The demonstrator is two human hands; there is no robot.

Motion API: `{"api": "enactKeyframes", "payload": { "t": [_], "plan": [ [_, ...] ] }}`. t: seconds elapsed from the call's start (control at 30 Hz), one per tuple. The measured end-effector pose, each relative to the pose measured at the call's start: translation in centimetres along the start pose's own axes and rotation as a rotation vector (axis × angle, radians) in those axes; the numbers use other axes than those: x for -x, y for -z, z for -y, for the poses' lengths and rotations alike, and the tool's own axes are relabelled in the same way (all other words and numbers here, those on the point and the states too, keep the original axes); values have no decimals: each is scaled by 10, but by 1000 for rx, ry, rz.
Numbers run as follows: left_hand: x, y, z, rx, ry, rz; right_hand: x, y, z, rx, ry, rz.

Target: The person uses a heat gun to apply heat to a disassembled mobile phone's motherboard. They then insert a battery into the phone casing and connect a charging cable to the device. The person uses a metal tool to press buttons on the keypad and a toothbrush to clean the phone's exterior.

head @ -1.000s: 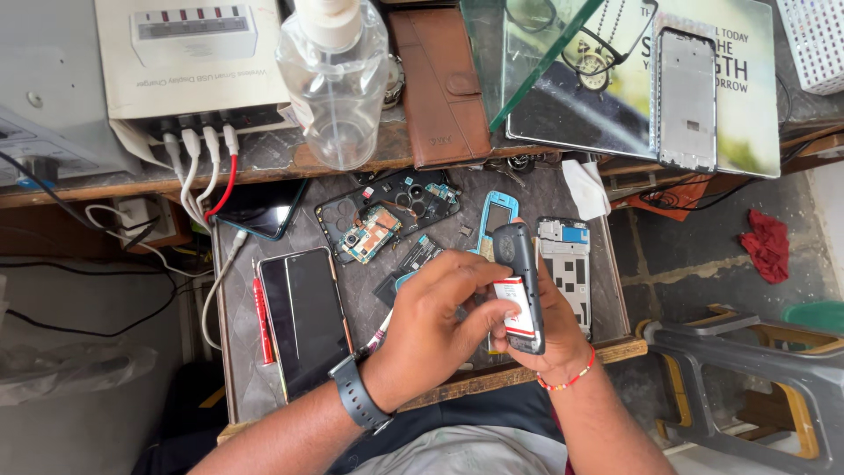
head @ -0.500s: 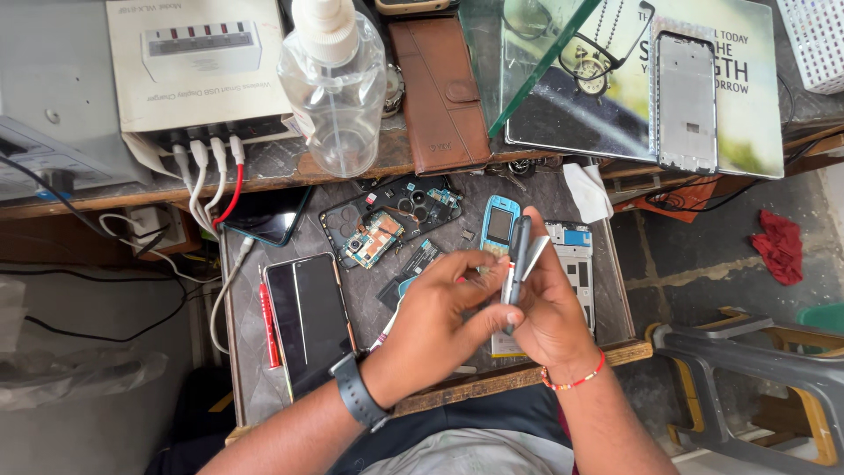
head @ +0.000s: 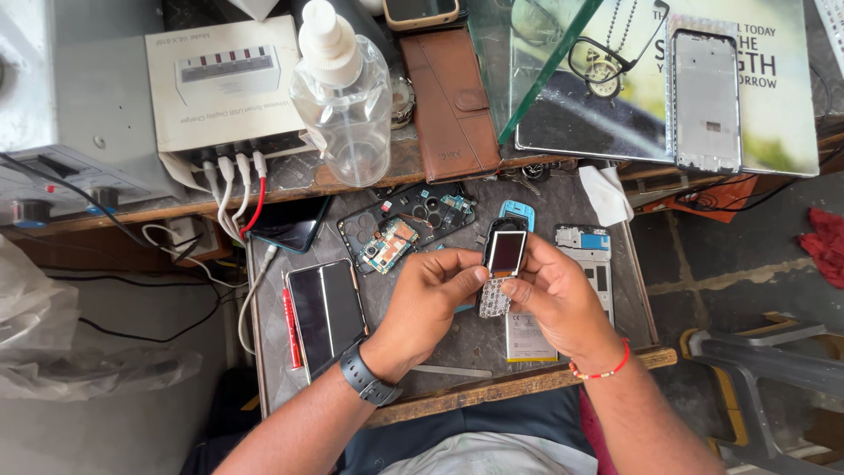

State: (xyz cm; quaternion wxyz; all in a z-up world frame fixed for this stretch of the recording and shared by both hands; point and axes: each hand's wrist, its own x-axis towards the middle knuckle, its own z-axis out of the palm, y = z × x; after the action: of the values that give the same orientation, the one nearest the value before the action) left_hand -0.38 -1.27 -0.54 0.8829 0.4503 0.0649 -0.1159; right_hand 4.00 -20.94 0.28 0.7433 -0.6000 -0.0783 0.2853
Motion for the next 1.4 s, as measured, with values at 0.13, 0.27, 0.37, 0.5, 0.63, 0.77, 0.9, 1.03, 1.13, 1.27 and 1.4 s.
{"api": "enactKeyframes", "payload": {
  "t": [0.13, 0.27, 0.37, 0.5, 0.63, 0.77, 0.9, 1.03, 1.13, 1.27, 1.4],
  "plan": [
    [2, 1, -1, 33, 2, -27, -4, 10, -11, 2, 16, -12],
    [1, 1, 4, -59, -103, -43, -7, 18, -9, -42, -14, 6],
    [0, 1, 6, -191, -176, -79, -13, 27, 3, 10, -18, 72],
    [0, -1, -8, -281, -312, -119, -26, 39, 7, 50, -36, 69],
    [11, 2, -46, -386, -417, -205, -29, 42, -7, -30, -52, 62],
    [55, 17, -93, -497, -556, -272, -26, 45, -13, -88, -16, 56],
    [109, 53, -126, -964, -665, -611, -26, 46, -9, -91, -15, 66],
    [114, 102, -113, -1235, -356, -904, -23, 44, -12, -97, -26, 91],
    [103, 129, -90, -1477, -351, -900, -26, 41, -16, -96, -15, 105],
    [92, 149, -72, -1458, -350, -916, -26, 40, -16, -93, 4, 114],
    [91, 155, -66, -1393, -197, -921, -25, 39, -10, -107, -12, 90]
  ]
}}
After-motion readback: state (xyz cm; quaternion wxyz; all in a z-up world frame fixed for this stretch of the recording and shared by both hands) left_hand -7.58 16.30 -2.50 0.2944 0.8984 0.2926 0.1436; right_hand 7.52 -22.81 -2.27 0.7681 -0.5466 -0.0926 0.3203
